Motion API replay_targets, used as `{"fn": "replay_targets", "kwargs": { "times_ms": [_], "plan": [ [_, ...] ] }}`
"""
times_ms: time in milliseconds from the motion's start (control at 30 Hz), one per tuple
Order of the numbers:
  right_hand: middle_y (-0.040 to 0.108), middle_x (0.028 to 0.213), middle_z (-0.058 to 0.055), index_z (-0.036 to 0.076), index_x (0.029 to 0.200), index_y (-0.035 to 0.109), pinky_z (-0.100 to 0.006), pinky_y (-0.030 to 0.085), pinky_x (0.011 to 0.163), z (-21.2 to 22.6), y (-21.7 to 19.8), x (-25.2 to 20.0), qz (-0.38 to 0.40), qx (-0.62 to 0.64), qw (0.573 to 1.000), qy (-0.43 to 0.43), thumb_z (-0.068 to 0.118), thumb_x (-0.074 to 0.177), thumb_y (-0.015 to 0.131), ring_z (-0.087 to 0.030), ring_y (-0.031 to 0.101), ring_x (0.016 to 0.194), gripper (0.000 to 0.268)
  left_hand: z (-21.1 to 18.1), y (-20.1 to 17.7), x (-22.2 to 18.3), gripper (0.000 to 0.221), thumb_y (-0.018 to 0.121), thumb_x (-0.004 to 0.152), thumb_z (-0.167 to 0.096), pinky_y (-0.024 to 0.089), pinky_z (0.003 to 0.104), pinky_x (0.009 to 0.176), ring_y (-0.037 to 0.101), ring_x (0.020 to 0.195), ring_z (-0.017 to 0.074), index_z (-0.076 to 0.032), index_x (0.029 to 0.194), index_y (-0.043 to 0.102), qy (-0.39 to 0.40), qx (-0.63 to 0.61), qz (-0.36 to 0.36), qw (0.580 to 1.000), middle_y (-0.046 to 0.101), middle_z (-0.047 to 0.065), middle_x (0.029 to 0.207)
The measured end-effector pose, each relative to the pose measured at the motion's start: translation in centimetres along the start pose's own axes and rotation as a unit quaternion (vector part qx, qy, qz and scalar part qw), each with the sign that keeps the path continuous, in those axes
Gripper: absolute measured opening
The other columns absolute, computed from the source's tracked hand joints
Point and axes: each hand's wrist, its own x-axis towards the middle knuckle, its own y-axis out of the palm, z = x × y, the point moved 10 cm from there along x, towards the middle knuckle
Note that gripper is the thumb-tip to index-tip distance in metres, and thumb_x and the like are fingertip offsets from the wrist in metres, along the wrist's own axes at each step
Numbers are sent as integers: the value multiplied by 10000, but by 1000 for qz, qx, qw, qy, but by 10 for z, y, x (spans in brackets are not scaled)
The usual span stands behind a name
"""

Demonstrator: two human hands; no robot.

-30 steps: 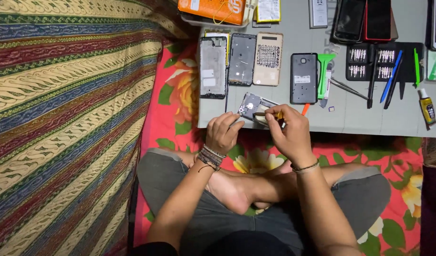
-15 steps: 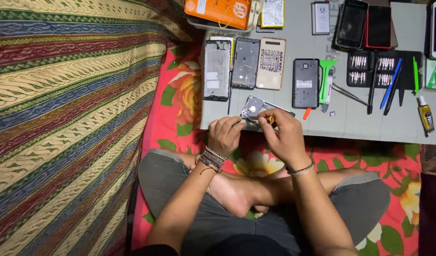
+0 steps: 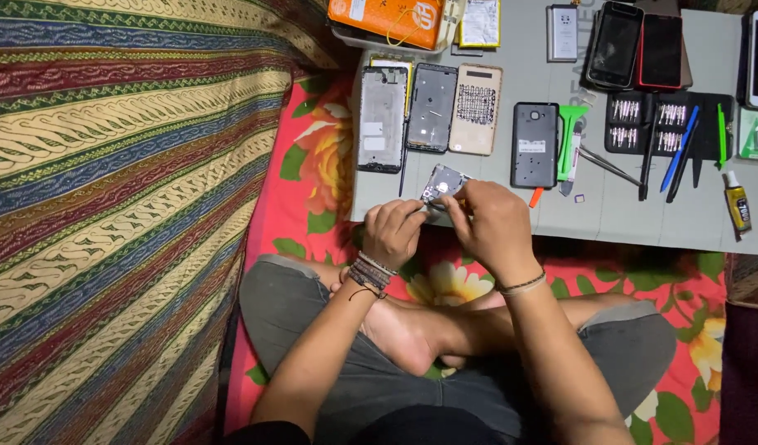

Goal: Applying adhesive tape and assembling internal components of a smartphone

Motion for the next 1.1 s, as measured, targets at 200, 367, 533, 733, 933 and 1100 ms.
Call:
{"fn": "replay_targets", "kwargs": {
  "times_ms": [200, 367, 533, 733, 933, 1100],
  "plan": [
    [569, 545, -39, 103, 744, 642, -373, 503, 500, 17, -1, 21, 70, -154, 986, 2, 383, 1022, 603, -247, 623, 526, 396, 0, -1, 1, 142, 590, 993, -130, 450, 322, 835, 651, 970, 158, -208, 951, 702, -13, 4, -2, 1000, 675, -38, 1054],
    [615, 601, -71, 106, 904, 658, -421, 542, 532, 28, 27, 26, 96, -119, 985, -75, 235, 970, 606, -297, 683, 596, 155, -2, -6, 7, 143, 577, 1013, -180, 453, 315, 840, 655, 978, 160, -202, 942, 699, -17, 17, -3, 1000, 668, -31, 1047],
    [663, 713, -122, 69, 1206, 580, -481, 578, 624, 33, 34, 29, 182, -35, 981, -62, 162, 985, 533, -350, 715, 698, 245, -3, -9, 7, 151, 579, 1023, -211, 454, 319, 850, 655, 969, 162, -198, 932, 700, -16, 17, -9, 1000, 668, -22, 1028],
    [553, 696, -80, 65, 1024, 620, -433, 530, 570, 20, 33, 30, 168, -62, 981, -76, 131, 918, 583, -331, 649, 662, 130, -2, -5, 4, 209, 523, 1043, -233, 458, 326, 849, 647, 973, 165, -188, 924, 689, -13, 21, -10, 1000, 653, -18, 1033],
    [604, 732, -107, 45, 1049, 623, -433, 549, 601, 28, 28, 36, 192, -42, 977, -84, 84, 927, 615, -326, 663, 711, 128, -3, -9, 7, 124, 588, 1005, -219, 448, 314, 872, 647, 988, 153, -206, 919, 676, -23, 10, -14, 1000, 649, -41, 1041],
    [632, 777, -111, 49, 1056, 625, -445, 553, 608, 18, 34, 36, 222, -25, 973, -53, 99, 887, 681, -332, 681, 749, 185, -3, -10, 9, 99, 609, 989, -199, 446, 319, 869, 646, 982, 162, -204, 915, 674, -25, 2, -17, 1000, 653, -33, 1039]
  ]
}}
